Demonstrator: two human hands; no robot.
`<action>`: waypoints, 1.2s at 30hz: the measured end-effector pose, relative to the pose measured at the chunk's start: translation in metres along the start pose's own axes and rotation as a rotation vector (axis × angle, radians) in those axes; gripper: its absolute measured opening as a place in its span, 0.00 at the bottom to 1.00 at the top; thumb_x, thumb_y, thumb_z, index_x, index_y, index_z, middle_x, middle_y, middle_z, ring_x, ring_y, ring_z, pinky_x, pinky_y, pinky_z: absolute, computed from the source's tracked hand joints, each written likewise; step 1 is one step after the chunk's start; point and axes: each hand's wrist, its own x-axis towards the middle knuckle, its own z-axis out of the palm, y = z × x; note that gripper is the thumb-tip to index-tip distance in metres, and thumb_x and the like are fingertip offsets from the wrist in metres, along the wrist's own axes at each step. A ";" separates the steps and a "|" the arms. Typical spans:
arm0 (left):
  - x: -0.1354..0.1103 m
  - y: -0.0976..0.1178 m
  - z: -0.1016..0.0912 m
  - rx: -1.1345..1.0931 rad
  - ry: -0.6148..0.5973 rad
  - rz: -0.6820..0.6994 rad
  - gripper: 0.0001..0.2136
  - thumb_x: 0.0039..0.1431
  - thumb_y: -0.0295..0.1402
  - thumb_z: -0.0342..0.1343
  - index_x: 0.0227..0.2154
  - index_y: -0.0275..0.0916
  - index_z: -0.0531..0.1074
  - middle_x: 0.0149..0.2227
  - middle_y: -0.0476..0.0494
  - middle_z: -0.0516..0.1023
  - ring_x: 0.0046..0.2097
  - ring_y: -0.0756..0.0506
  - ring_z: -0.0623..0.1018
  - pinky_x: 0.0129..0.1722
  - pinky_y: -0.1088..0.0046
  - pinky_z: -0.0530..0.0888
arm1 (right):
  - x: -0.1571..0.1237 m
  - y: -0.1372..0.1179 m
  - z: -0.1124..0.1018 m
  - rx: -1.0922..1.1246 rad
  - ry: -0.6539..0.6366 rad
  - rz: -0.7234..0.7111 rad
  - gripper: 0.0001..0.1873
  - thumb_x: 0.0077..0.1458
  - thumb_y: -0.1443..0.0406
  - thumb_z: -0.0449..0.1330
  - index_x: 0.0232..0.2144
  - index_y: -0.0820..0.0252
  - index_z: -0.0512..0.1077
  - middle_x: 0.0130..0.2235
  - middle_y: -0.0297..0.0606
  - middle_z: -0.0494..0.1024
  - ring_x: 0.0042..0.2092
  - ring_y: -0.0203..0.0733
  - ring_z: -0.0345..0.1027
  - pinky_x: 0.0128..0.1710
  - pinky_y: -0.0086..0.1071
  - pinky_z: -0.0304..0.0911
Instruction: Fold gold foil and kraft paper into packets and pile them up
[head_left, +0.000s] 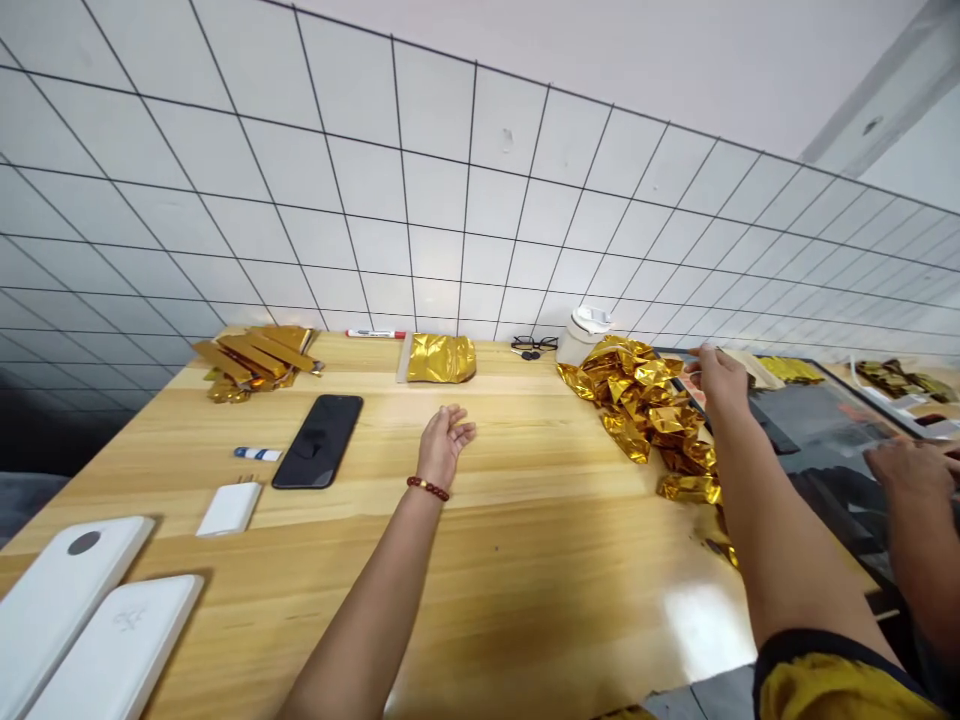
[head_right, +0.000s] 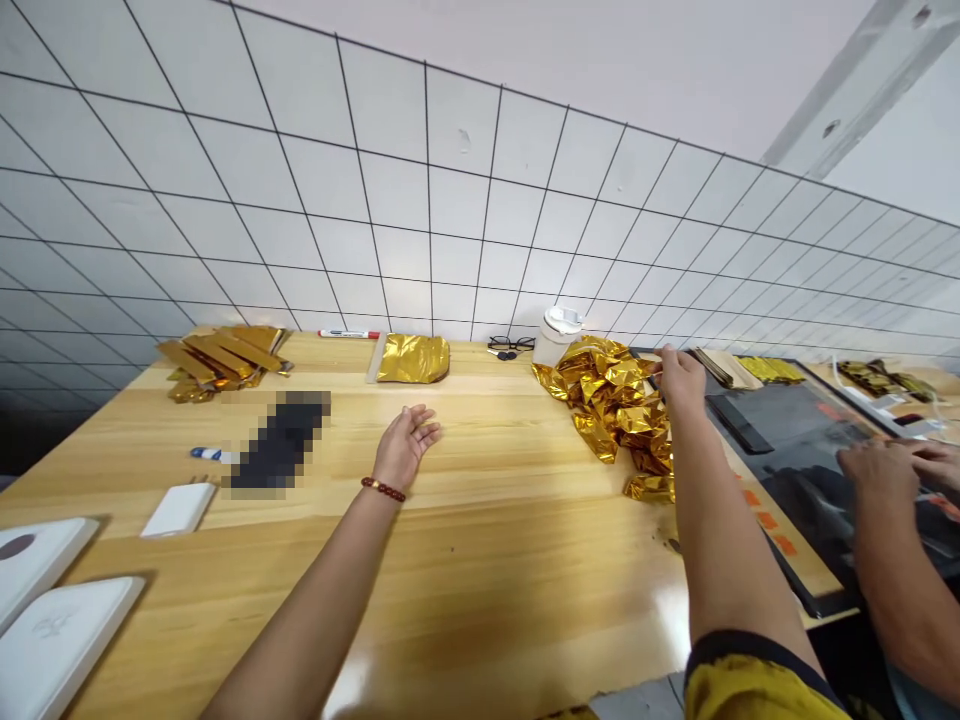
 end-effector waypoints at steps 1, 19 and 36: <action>0.000 0.000 0.000 -0.003 0.003 -0.005 0.12 0.63 0.38 0.50 0.38 0.34 0.70 0.39 0.40 0.75 0.30 0.51 0.77 0.34 0.70 0.75 | -0.006 -0.008 0.010 0.030 -0.011 0.008 0.22 0.55 0.50 0.56 0.30 0.64 0.74 0.18 0.32 0.68 0.17 0.30 0.54 0.17 0.27 0.51; 0.010 0.016 -0.014 -0.488 0.067 0.116 0.07 0.58 0.33 0.55 0.37 0.35 0.72 0.33 0.45 0.75 0.26 0.54 0.71 0.29 0.76 0.69 | -0.176 -0.061 0.306 -0.357 -0.835 -0.830 0.23 0.56 0.59 0.58 0.52 0.63 0.70 0.55 0.49 0.72 0.55 0.52 0.65 0.55 0.43 0.57; 0.017 0.025 -0.022 -0.800 0.152 0.037 0.09 0.57 0.34 0.55 0.38 0.36 0.70 0.37 0.42 0.74 0.28 0.51 0.71 0.28 0.74 0.69 | -0.176 -0.021 0.343 -0.284 -0.599 -0.861 0.18 0.62 0.60 0.48 0.37 0.58 0.76 0.38 0.43 0.82 0.41 0.47 0.74 0.52 0.44 0.57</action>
